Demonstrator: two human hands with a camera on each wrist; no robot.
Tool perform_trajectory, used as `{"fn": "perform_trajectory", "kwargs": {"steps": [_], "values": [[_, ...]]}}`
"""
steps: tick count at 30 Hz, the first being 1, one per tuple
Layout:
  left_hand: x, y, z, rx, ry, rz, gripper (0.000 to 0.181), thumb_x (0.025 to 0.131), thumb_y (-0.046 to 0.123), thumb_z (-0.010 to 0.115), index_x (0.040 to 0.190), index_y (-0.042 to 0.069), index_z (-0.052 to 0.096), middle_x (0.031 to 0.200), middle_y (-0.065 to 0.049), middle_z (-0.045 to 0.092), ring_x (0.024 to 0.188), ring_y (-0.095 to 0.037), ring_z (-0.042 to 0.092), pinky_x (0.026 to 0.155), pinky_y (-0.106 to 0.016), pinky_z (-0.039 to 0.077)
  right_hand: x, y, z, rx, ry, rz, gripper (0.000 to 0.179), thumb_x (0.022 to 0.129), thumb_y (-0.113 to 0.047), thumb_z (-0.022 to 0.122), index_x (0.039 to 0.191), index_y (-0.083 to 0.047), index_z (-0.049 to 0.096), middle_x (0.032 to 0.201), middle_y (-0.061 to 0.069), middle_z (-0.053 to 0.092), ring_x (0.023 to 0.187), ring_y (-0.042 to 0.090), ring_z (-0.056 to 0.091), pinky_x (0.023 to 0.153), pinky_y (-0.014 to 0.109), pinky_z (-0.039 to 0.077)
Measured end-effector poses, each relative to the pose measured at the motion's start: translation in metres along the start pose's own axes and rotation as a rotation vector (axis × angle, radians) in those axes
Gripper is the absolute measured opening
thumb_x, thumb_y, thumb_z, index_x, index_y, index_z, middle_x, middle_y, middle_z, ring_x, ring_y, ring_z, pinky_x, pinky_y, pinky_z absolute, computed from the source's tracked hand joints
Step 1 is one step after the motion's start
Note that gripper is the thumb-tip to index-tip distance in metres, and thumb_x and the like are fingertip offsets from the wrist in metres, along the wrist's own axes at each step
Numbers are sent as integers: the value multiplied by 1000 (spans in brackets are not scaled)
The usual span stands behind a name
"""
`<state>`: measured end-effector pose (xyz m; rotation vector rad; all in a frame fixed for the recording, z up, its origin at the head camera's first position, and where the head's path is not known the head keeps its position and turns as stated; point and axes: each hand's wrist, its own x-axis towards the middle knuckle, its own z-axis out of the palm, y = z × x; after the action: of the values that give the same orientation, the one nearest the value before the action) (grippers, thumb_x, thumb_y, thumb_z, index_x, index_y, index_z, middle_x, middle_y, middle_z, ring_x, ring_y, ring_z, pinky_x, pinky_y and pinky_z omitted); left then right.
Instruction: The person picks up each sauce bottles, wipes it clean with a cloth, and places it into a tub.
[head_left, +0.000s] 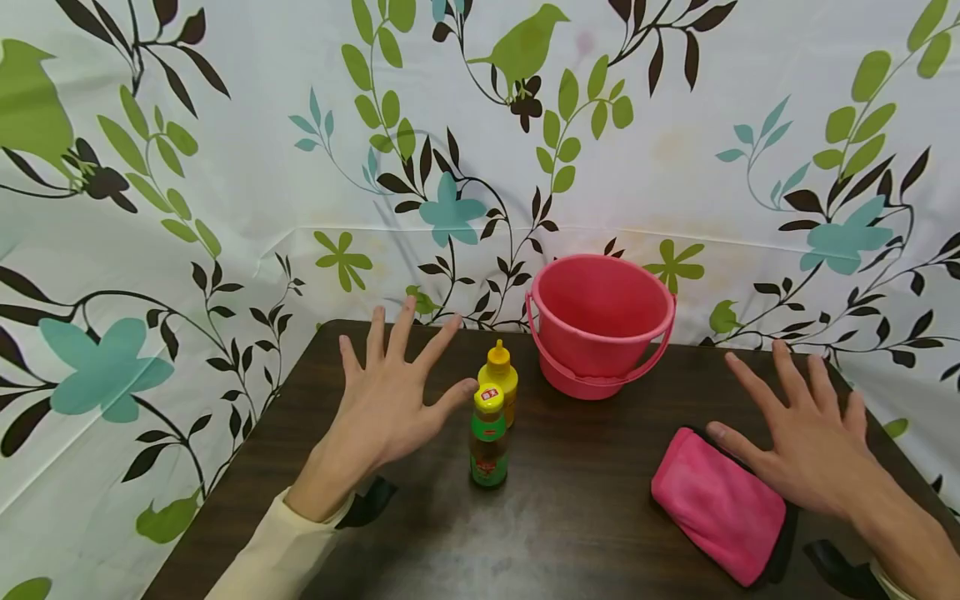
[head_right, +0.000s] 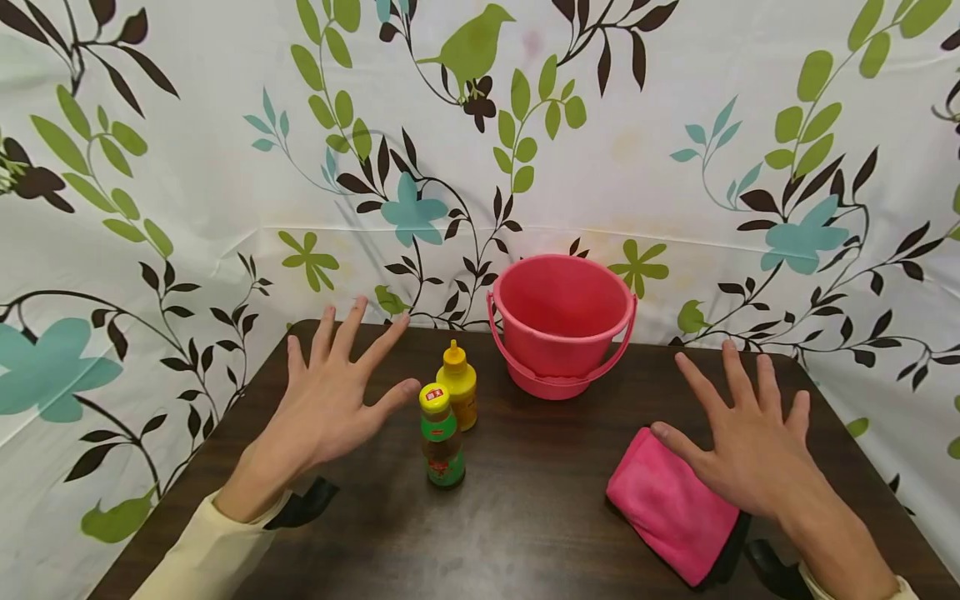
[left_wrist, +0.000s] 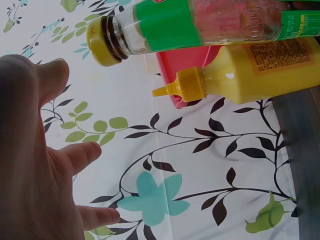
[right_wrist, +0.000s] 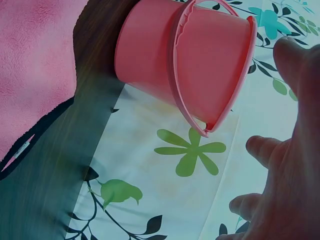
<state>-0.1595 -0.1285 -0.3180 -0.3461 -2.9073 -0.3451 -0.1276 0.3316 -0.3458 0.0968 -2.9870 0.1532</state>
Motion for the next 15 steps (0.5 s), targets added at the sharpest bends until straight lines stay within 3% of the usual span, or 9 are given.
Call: {"fn": "perform_trajectory", "kwargs": {"steps": [15], "values": [[-2, 0, 1, 28, -5, 11, 81, 98, 76, 46, 168, 47, 18, 180, -15, 4, 164, -53, -2, 119, -87, -1, 0, -3, 0, -34, -27, -15, 100, 93, -76, 56, 171, -32, 12, 175, 30, -8, 155, 65, -17, 105, 95, -8]]}}
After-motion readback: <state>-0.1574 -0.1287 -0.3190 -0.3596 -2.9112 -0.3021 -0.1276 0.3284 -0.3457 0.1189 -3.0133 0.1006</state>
